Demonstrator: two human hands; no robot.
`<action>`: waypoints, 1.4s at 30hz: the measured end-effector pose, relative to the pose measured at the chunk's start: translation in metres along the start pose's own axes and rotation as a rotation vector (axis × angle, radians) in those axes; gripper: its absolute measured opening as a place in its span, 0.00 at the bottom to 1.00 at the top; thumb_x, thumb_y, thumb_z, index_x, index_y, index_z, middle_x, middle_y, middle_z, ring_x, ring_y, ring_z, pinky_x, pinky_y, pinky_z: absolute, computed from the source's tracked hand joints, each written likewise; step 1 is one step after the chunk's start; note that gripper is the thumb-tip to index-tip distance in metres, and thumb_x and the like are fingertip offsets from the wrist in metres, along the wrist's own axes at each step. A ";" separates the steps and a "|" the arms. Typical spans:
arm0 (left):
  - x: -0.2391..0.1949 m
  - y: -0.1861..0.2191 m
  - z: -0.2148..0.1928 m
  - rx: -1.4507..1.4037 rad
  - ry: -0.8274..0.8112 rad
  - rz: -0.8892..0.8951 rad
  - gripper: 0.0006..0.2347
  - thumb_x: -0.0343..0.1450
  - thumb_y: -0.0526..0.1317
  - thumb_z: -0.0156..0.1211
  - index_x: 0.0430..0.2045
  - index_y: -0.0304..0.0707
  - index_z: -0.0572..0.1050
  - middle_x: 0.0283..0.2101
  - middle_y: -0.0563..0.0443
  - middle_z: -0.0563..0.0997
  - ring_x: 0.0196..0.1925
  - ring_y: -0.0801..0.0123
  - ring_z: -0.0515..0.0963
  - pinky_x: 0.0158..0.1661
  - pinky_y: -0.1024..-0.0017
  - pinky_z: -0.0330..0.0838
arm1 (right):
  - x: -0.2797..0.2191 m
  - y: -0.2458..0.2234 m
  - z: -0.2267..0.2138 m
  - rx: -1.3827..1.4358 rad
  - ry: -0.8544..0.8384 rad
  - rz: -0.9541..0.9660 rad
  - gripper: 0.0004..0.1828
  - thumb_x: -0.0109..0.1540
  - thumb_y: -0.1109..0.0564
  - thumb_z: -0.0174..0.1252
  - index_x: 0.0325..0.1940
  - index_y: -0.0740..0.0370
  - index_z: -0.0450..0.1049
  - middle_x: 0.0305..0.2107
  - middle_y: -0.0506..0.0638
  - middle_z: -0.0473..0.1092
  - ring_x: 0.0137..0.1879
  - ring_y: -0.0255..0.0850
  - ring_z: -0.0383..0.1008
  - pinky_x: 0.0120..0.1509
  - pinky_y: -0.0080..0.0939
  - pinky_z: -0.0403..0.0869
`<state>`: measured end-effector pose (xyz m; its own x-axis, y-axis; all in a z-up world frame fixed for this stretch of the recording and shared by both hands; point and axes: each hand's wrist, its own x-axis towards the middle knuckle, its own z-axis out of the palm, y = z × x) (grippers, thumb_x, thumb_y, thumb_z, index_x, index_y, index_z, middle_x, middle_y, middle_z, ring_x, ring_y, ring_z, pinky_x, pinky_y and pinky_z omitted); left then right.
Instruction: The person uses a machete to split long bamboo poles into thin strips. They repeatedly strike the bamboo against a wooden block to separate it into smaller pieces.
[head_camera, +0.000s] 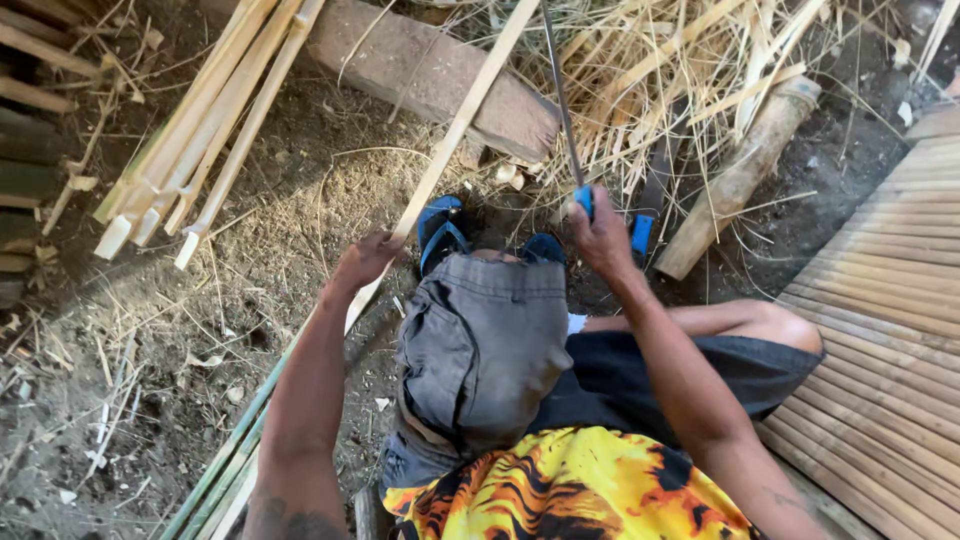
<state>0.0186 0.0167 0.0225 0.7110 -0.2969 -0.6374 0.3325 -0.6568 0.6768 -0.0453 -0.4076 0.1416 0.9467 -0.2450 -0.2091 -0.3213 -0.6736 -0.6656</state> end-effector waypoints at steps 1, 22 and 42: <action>0.002 -0.011 0.004 -0.011 -0.045 -0.002 0.16 0.77 0.50 0.50 0.52 0.42 0.78 0.44 0.46 0.86 0.45 0.63 0.85 0.49 0.65 0.76 | 0.002 0.001 -0.008 -0.049 -0.006 0.013 0.21 0.70 0.41 0.50 0.52 0.61 0.65 0.25 0.62 0.72 0.32 0.60 0.75 0.37 0.59 0.71; 0.016 0.121 0.056 0.458 0.268 0.119 0.12 0.79 0.46 0.40 0.51 0.39 0.66 0.32 0.30 0.83 0.33 0.35 0.82 0.32 0.42 0.77 | 0.022 -0.038 0.020 -0.511 -0.427 -0.331 0.27 0.68 0.31 0.50 0.44 0.58 0.68 0.26 0.60 0.75 0.32 0.62 0.77 0.37 0.63 0.73; -0.126 0.002 -0.021 0.383 0.090 -0.206 0.17 0.81 0.48 0.34 0.59 0.41 0.66 0.23 0.38 0.78 0.14 0.60 0.70 0.13 0.62 0.66 | 0.171 0.046 -0.155 -0.226 0.150 0.487 0.26 0.75 0.40 0.45 0.49 0.65 0.74 0.40 0.62 0.76 0.46 0.58 0.79 0.46 0.55 0.75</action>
<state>-0.0573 0.0670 0.1118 0.7108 -0.0823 -0.6985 0.2316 -0.9104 0.3429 0.0980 -0.5885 0.1865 0.6793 -0.6510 -0.3388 -0.7334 -0.5862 -0.3441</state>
